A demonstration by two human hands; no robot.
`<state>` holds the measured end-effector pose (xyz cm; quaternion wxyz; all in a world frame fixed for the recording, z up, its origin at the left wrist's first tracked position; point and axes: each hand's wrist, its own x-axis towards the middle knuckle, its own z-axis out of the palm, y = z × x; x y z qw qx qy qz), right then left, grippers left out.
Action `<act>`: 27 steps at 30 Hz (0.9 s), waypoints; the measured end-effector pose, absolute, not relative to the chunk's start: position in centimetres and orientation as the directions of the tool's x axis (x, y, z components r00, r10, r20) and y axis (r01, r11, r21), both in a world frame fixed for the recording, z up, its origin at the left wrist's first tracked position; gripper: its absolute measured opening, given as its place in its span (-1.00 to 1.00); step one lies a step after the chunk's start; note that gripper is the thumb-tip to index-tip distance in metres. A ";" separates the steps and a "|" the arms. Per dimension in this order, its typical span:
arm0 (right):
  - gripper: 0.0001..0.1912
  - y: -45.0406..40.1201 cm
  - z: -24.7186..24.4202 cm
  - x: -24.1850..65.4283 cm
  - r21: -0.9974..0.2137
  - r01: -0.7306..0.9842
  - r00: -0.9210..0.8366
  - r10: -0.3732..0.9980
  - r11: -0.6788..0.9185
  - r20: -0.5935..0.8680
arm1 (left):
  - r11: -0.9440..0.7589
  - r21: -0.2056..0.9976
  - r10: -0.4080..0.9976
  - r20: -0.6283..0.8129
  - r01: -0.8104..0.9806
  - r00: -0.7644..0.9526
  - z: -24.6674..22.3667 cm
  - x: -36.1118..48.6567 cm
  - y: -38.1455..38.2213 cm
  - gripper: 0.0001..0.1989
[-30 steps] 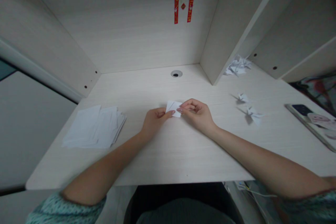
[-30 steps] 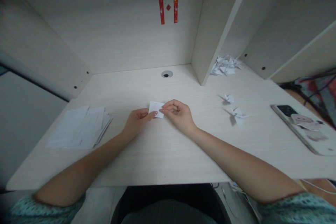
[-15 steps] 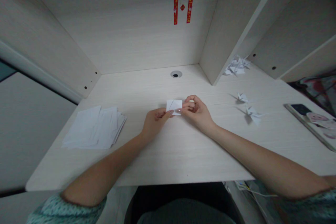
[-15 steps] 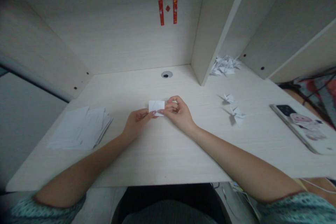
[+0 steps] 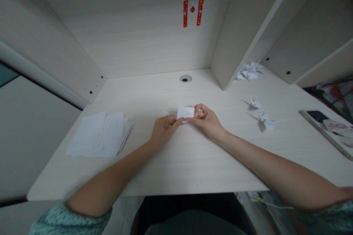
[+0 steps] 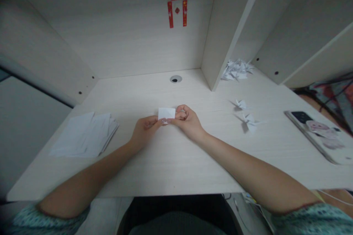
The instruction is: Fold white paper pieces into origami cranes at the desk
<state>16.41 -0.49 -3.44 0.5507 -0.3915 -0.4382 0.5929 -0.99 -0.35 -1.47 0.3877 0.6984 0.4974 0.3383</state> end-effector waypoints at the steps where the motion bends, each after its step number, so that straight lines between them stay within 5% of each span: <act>1: -0.52 -0.5 -3.4 16.4 -0.947 -0.319 -0.090 0.996 -0.016 0.013 | -0.200 0.885 0.957 0.084 0.421 0.278 -1.5 -1.0 -0.3 -0.62; 17: -0.57 -0.4 -3.1 17.0 -0.972 -0.234 -0.074 0.997 0.013 0.031 | -0.130 0.934 0.967 0.044 0.333 0.252 -1.6 -1.1 -0.1 -0.65; 21: -0.61 -0.3 -2.8 17.2 -0.973 -0.202 0.017 0.994 0.114 0.113 | -0.243 0.837 0.965 0.157 0.490 0.211 -1.4 -1.5 -0.1 -0.66; 27: -0.55 -1.0 -2.2 17.1 -0.954 0.079 0.027 0.956 0.288 0.291 | -0.424 0.547 0.891 0.394 0.722 0.225 -1.7 -2.2 0.2 -0.68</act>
